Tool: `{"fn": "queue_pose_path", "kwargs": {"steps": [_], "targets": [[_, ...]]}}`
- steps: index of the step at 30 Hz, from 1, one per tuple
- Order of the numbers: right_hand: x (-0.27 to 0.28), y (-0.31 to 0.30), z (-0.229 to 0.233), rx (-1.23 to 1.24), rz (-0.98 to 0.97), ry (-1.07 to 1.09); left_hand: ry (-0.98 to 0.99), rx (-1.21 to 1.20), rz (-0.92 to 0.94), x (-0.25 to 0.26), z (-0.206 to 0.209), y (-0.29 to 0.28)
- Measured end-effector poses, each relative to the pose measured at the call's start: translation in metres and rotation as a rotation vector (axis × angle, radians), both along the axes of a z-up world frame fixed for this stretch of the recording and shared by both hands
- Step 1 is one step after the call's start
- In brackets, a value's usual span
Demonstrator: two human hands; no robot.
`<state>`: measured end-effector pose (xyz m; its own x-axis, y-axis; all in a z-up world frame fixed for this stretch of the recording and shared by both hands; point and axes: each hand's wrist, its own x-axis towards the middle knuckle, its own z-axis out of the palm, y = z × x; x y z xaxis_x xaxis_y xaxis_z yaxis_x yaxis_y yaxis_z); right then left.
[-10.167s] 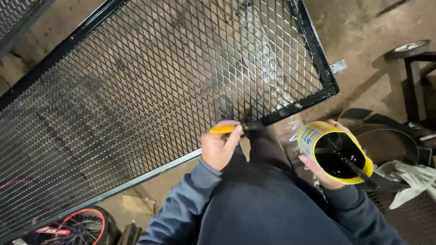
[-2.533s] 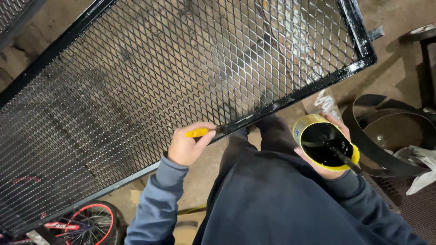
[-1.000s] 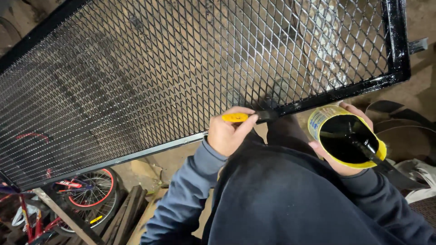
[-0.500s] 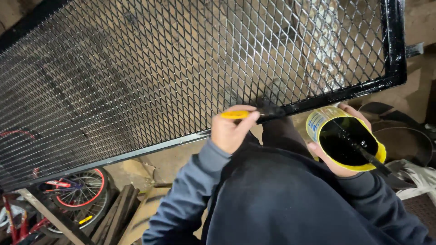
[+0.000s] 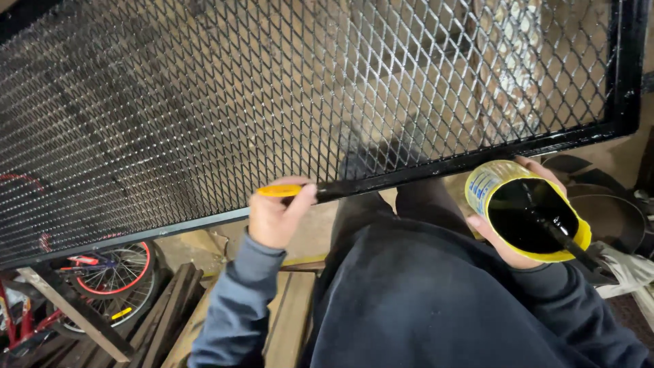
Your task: Painting the frame of a metal mesh sheet with a paintbrush and black paint.
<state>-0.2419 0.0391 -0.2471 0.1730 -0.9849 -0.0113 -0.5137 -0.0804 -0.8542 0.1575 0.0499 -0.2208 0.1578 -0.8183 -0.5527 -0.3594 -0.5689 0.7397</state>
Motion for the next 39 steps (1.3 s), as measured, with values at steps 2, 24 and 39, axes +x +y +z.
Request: {"fn": "queue_pose_path", "kwargs": {"steps": [2, 24, 39], "targets": [[0.005, -0.002, 0.001, 0.004, 0.011, -0.015, 0.057, -0.047, 0.011, -0.006, -0.006, 0.002], [0.035, 0.008, 0.009, -0.075, 0.028, -0.054, -0.439, -0.326, -0.396, 0.062, 0.034, 0.028], [0.026, 0.046, 0.017, -0.134, -0.037, -0.029, -0.121, -0.286, -0.293, 0.022, 0.003, 0.02]]}}
